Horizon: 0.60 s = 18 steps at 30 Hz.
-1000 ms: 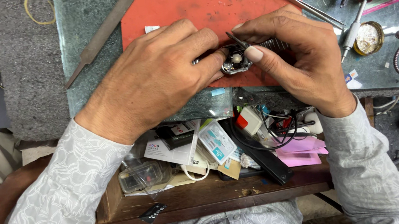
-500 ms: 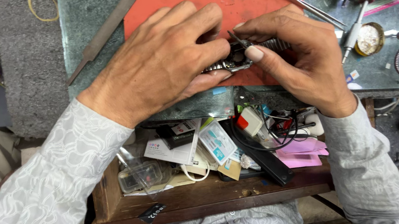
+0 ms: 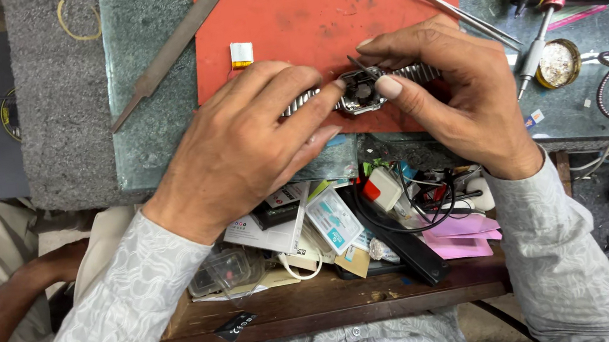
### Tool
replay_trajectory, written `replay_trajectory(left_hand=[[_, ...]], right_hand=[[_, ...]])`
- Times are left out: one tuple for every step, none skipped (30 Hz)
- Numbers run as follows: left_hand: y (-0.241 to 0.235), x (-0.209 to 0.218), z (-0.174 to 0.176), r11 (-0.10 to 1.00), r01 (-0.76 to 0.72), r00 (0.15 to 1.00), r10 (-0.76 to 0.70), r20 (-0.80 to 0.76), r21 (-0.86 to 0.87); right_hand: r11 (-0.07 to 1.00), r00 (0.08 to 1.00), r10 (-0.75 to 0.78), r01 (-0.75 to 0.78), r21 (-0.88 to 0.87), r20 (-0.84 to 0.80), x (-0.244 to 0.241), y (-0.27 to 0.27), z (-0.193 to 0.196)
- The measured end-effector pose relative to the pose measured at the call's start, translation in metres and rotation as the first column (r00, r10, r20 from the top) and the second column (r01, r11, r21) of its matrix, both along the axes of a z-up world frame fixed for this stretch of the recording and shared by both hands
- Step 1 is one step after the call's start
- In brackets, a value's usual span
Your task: The person uses tweezers to manipulate a small internal component of a disassembled smartwatch, then places the component into the watch case and closes the back cover. The work is performed on a cluttered workbench with various tools and parts visible.
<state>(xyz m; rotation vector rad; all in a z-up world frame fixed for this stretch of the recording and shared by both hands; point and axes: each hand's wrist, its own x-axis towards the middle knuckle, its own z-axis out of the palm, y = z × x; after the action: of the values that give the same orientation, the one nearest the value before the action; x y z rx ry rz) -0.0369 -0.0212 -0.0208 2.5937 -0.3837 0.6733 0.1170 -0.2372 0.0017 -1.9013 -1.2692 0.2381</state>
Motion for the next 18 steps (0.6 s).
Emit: replay_trajectory(left_hand=[[-0.001,0.0,-0.001,1.0,-0.004,1.0,0.004,0.014,0.01],[-0.002,0.002,-0.002,1.0,-0.006,1.0,0.005,0.03,0.022],[-0.003,0.004,-0.002,0.999,-0.008,0.999,0.006,0.046,0.033],[-0.004,0.005,-0.002,0.999,-0.011,0.999,0.01,0.042,0.033],[-0.004,0.006,-0.002,0.999,-0.015,0.999,0.014,0.037,0.032],[-0.005,0.007,-0.002,0.999,-0.019,0.999,0.018,0.032,0.031],[-0.005,0.008,-0.001,1.0,-0.02,1.0,0.02,0.024,0.021],[-0.005,0.008,0.0,1.0,-0.022,1.0,0.022,0.016,0.013],[-0.005,0.009,0.0,1.0,-0.024,1.0,0.024,0.008,0.005],[-0.005,0.01,0.001,1.0,-0.019,1.0,0.019,0.007,0.001],[-0.005,0.01,0.002,1.0,-0.014,1.0,0.014,0.006,-0.003],[-0.006,0.011,0.002,1.0,-0.01,1.0,0.01,0.005,-0.008],[-0.006,0.013,0.002,1.0,-0.004,1.0,0.004,-0.007,-0.015],[-0.006,0.015,0.003,1.0,0.0,1.0,-0.001,-0.018,-0.019],[-0.006,0.016,0.003,1.0,0.005,1.0,-0.005,-0.028,-0.024],[-0.007,0.017,0.004,1.0,-0.004,1.0,0.004,-0.014,-0.023],[-0.009,0.017,0.004,1.0,-0.013,1.0,0.013,-0.001,-0.023],[-0.01,0.018,0.004,0.999,-0.02,1.0,0.021,0.012,-0.025]], right_hand=[[1.0,1.0,0.001,-0.001,-0.004,0.001,-0.001,0.0,0.0],[1.0,1.0,-0.001,0.001,-0.004,-0.004,-0.001,0.001,0.001],[1.0,1.0,-0.002,0.002,-0.003,-0.009,-0.001,0.001,0.001],[1.0,1.0,-0.007,0.007,-0.006,-0.014,-0.001,0.001,0.002],[1.0,1.0,-0.006,0.006,-0.003,-0.023,-0.001,0.0,0.001],[1.0,0.999,-0.005,0.005,0.0,-0.032,-0.002,0.001,0.001],[1.0,0.999,-0.003,0.003,0.003,-0.041,-0.002,0.001,0.0],[1.0,0.999,-0.005,0.005,0.0,-0.042,-0.002,0.001,0.0],[1.0,0.999,-0.008,0.008,-0.004,-0.043,-0.002,0.0,0.0],[1.0,0.999,-0.009,0.009,-0.007,-0.044,-0.001,0.001,0.0],[1.0,0.999,-0.009,0.009,-0.008,-0.04,-0.001,0.001,0.0],[1.0,0.999,-0.009,0.009,-0.01,-0.037,-0.001,0.0,0.0],[1.0,0.999,-0.009,0.008,-0.013,-0.033,-0.001,0.0,0.001],[1.0,0.999,-0.008,0.007,-0.008,-0.04,-0.001,0.0,0.001],[1.0,0.999,-0.006,0.006,-0.003,-0.048,-0.002,0.0,0.0],[1.0,0.999,-0.007,0.007,0.001,-0.054,-0.002,0.0,0.0],[1.0,0.999,-0.008,0.008,-0.002,-0.05,-0.001,0.0,0.0],[1.0,0.999,-0.011,0.011,-0.008,-0.046,-0.001,0.0,-0.001]])
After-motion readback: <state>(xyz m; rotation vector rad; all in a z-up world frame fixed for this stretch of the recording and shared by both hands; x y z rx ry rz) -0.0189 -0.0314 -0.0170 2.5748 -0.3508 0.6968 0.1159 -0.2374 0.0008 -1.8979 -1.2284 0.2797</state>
